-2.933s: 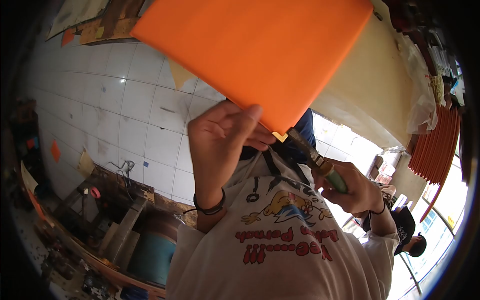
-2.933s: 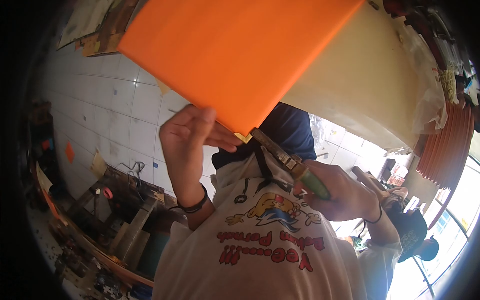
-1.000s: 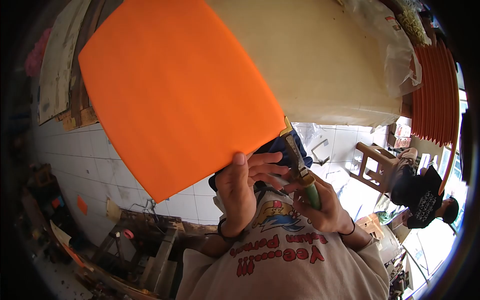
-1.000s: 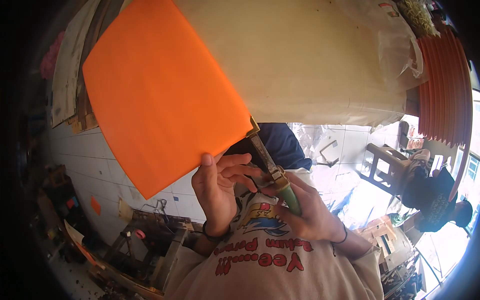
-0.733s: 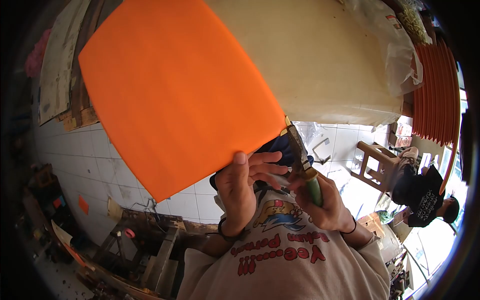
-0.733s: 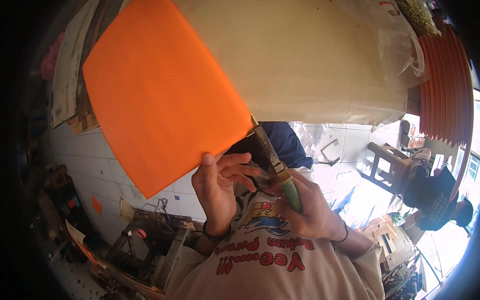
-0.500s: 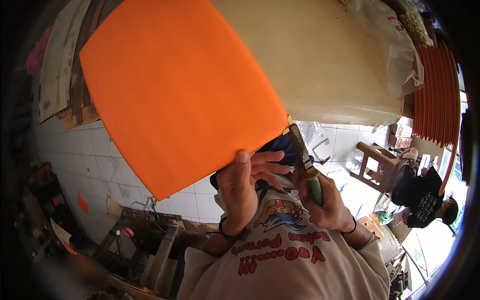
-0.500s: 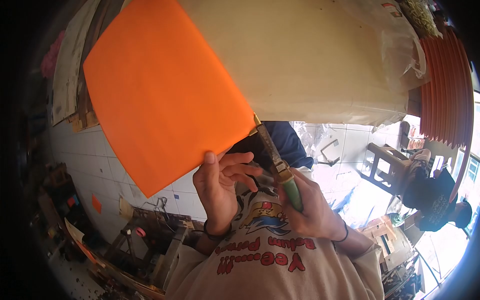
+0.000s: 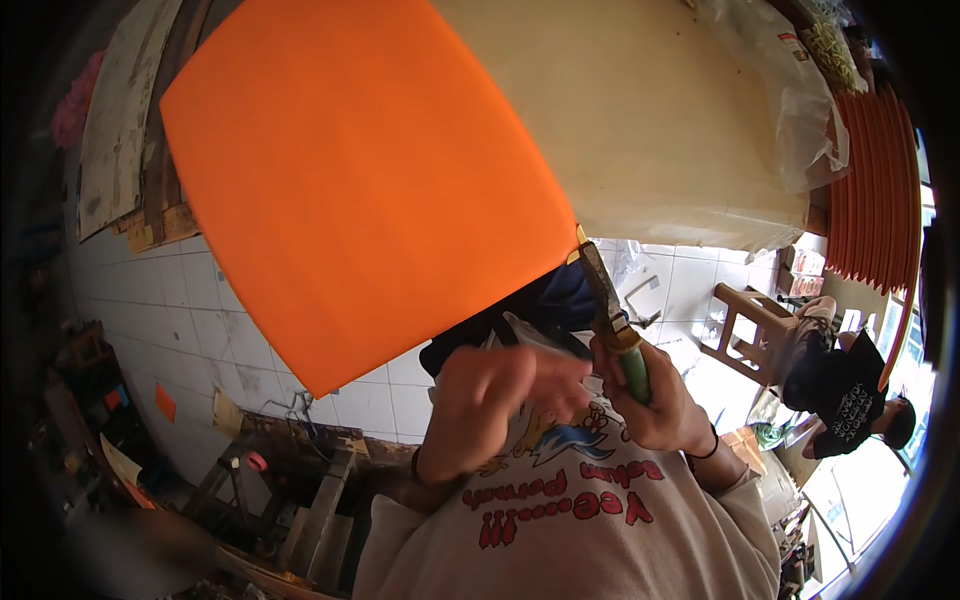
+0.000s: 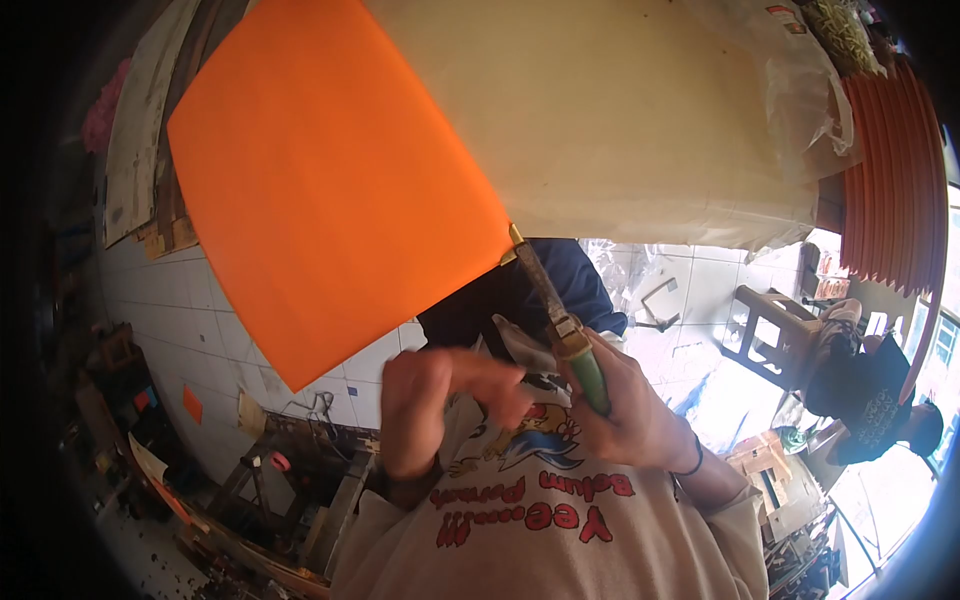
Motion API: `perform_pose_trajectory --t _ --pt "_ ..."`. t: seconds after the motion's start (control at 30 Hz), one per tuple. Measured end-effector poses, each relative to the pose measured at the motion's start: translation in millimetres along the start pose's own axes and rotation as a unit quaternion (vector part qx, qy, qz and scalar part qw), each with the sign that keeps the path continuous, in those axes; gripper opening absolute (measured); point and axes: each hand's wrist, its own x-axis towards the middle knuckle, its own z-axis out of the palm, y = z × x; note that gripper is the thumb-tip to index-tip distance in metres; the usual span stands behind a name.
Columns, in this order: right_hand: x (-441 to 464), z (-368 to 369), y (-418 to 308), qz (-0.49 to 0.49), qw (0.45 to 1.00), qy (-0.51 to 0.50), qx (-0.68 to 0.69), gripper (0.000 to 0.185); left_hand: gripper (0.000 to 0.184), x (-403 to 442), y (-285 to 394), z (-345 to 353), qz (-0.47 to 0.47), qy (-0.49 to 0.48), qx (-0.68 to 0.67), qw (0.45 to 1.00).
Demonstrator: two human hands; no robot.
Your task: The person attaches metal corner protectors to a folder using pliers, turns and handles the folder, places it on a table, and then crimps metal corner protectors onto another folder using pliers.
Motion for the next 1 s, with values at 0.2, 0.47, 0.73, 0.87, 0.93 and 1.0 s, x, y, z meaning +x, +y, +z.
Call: perform_pose_trajectory --t 0.2,0.47,0.73,0.87,0.93,1.0 --pt "-2.7 -4.5 3.5 -0.002 1.0 -0.011 0.006 0.035 0.053 -29.4 57.3 20.2 0.303 -0.192 -0.022 0.933" --pt "0.8 -6.3 -2.2 0.04 0.999 -0.022 0.028 0.023 0.009 2.6 28.9 8.2 0.05 -0.16 0.094 0.981" --pt "-2.2 -10.8 -2.4 0.062 0.996 -0.043 0.05 0.022 0.037 27.7 -30.0 10.2 0.046 0.174 0.026 0.983" --pt "-3.8 -16.3 -6.0 0.066 0.995 -0.061 0.052 0.023 0.039 33.7 -24.6 22.1 0.01 0.22 -0.006 0.975" --pt "-6.3 -17.1 -8.1 0.068 0.994 -0.06 0.06 0.024 0.036 34.4 -24.1 24.2 0.019 0.222 -0.024 0.975" --pt "-6.4 -18.0 -11.3 0.052 0.996 -0.059 0.05 0.028 0.033 37.5 -21.8 24.4 0.032 0.224 -0.021 0.974"
